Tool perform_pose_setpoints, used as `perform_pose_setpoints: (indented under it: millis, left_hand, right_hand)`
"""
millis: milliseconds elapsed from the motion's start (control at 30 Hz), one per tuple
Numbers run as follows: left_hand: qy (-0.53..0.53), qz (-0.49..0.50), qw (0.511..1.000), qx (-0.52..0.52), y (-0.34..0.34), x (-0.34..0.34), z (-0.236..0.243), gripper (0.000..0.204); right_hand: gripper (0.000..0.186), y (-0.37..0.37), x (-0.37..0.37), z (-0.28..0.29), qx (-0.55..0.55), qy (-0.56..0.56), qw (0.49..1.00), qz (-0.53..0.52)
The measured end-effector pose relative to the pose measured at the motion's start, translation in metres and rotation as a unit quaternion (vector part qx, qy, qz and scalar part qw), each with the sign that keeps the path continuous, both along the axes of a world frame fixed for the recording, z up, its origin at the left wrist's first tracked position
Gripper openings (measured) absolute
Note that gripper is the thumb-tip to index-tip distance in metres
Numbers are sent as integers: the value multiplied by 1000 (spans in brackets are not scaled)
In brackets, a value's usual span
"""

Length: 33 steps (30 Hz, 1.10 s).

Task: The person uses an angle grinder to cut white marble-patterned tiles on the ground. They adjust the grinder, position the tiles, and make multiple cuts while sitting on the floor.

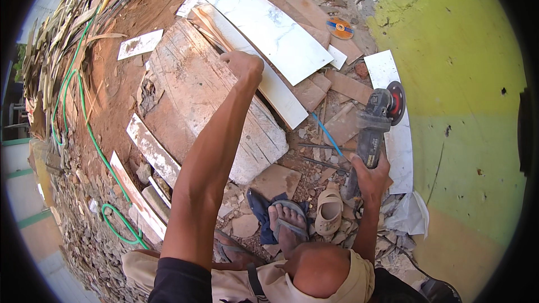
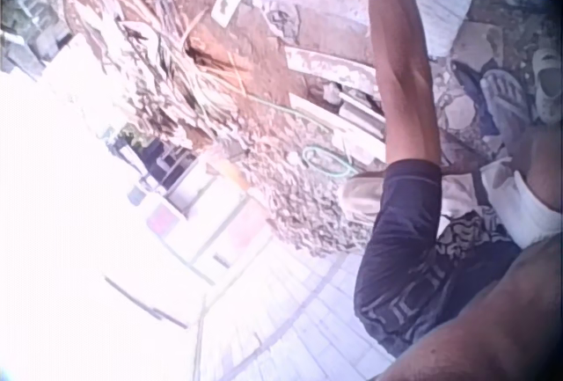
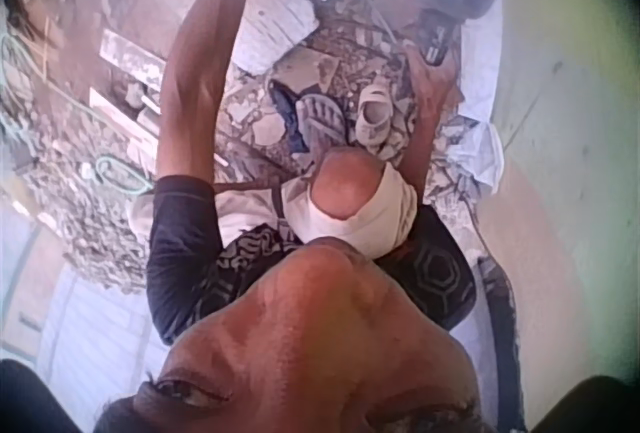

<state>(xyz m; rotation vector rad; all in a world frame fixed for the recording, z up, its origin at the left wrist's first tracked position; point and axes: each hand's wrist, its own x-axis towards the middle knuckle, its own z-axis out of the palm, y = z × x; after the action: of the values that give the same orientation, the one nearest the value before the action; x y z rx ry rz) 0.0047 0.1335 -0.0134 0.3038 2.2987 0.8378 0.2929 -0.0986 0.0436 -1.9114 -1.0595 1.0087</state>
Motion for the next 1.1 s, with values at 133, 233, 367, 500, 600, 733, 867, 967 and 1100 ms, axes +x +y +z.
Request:
perform_pose_setpoints:
  millis: [133, 233, 367, 500, 600, 733, 867, 967, 1100]
  left_hand:
    - [61, 15, 997, -40, 22, -26, -58, 53]
    - [12, -182, 979, -95, 31, -55, -72, 54]
    - [-100, -290, 949, -74, 33, -35, -32, 23]
    - [-112, -286, 950, -53, 31, -9, -2, 28]
    - [-94, -147, 984, -29, 24, -4, -30, 48]
    - [-207, -27, 975, 73, 8, 35, -22, 68]
    - [-297, -18, 940, 168, 6, 43, -29, 75]
    - [-220, -22, 948, 227, 3, 18, -57, 63]
    - [-129, 0, 961, 246, 17, 47, -9, 51]
  right_hand:
    - [32, 6, -12, 3, -15, 26, 999, 13]
    - [34, 6, -11, -2, -7, 36, 999, 12]
    - [35, 2, 4, -11, -22, 24, 999, 10]
    - [35, 3, 0, -5, -8, 19, 1000, 14]
    - [34, 7, -14, 0, -20, 33, 999, 13]
    - [35, 5, -10, 17, -50, 20, 999, 1]
    - [33, 1, -7, 22, -25, 0, 999, -26]
    - [29, -1, -12, 10, -24, 10, 1000, -12]
    - [23, -6, -9, 14, -37, 29, 999, -27]
